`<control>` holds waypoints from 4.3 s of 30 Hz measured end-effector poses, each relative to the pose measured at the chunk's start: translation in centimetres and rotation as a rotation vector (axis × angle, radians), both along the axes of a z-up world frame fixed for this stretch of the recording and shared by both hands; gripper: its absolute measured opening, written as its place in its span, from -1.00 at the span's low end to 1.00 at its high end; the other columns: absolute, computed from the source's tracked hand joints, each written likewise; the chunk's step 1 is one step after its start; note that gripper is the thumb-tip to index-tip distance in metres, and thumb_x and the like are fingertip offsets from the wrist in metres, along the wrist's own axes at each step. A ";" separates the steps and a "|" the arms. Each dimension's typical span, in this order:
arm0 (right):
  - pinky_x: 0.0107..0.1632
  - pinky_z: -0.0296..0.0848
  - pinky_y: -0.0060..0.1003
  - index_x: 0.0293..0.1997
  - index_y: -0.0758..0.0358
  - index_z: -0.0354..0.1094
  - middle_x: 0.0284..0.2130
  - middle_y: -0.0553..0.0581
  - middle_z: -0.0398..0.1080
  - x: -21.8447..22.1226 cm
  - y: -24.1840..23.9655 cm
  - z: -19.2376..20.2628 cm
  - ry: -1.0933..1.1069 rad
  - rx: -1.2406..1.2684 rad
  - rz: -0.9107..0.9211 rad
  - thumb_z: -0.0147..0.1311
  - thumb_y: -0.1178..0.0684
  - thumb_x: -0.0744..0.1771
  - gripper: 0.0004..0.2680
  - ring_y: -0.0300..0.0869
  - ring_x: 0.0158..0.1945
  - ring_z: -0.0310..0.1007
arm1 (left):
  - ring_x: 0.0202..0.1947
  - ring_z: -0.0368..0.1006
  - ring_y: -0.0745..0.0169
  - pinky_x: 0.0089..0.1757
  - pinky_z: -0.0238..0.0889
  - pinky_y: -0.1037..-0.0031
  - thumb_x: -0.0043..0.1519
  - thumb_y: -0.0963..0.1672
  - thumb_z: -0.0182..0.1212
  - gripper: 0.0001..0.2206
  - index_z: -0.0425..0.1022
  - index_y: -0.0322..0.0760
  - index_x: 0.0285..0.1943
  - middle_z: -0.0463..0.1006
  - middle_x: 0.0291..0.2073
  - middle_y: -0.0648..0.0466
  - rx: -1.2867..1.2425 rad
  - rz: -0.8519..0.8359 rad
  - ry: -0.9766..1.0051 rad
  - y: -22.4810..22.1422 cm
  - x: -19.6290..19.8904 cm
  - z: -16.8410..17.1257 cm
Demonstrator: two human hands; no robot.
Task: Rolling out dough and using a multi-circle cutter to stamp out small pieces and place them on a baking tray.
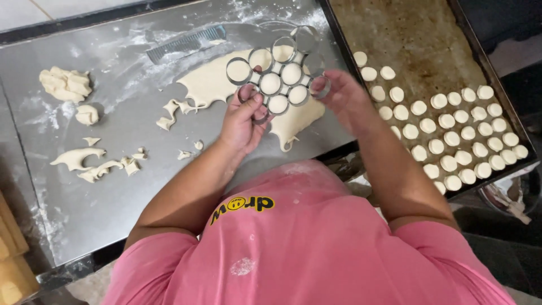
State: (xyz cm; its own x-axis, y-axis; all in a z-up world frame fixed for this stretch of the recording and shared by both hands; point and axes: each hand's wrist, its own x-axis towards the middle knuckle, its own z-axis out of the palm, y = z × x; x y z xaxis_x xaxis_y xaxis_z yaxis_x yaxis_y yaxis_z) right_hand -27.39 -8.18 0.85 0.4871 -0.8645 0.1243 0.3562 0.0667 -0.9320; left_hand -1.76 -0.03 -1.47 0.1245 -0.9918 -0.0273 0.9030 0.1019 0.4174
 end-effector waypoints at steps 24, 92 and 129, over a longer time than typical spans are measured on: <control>-0.28 0.58 -0.11 -0.36 0.38 0.38 -0.50 0.04 0.20 11.4 7.4 4.3 -0.085 0.345 -0.603 0.14 0.36 0.24 -0.93 -0.20 -0.43 0.34 | -0.57 0.20 0.56 -0.52 0.06 0.72 0.17 -0.32 0.32 -0.79 0.41 -0.18 -0.28 0.37 -0.53 0.25 -0.146 0.106 -0.248 4.3 -2.8 7.5; 0.01 0.64 0.01 0.13 0.20 0.23 -0.04 0.23 0.53 7.8 8.9 0.2 -0.247 0.130 -0.225 -0.07 -0.05 0.46 -0.80 -0.01 -0.08 0.62 | -0.05 0.48 0.30 0.04 0.41 0.36 0.19 -0.24 0.44 -0.61 0.45 -0.28 0.19 0.62 -0.05 -0.02 -0.475 0.007 -0.543 3.0 -0.8 3.2; -0.08 0.53 -0.33 -0.02 0.23 0.41 -0.28 0.05 0.46 4.9 5.6 3.1 0.626 -0.141 -0.325 0.25 0.30 0.27 -0.77 -0.27 -0.18 0.46 | -0.34 0.43 0.61 -0.19 0.39 0.65 0.07 -0.24 0.58 -0.78 0.59 -0.27 -0.22 0.57 -0.42 0.27 -0.143 -0.085 -0.642 1.4 -0.5 2.6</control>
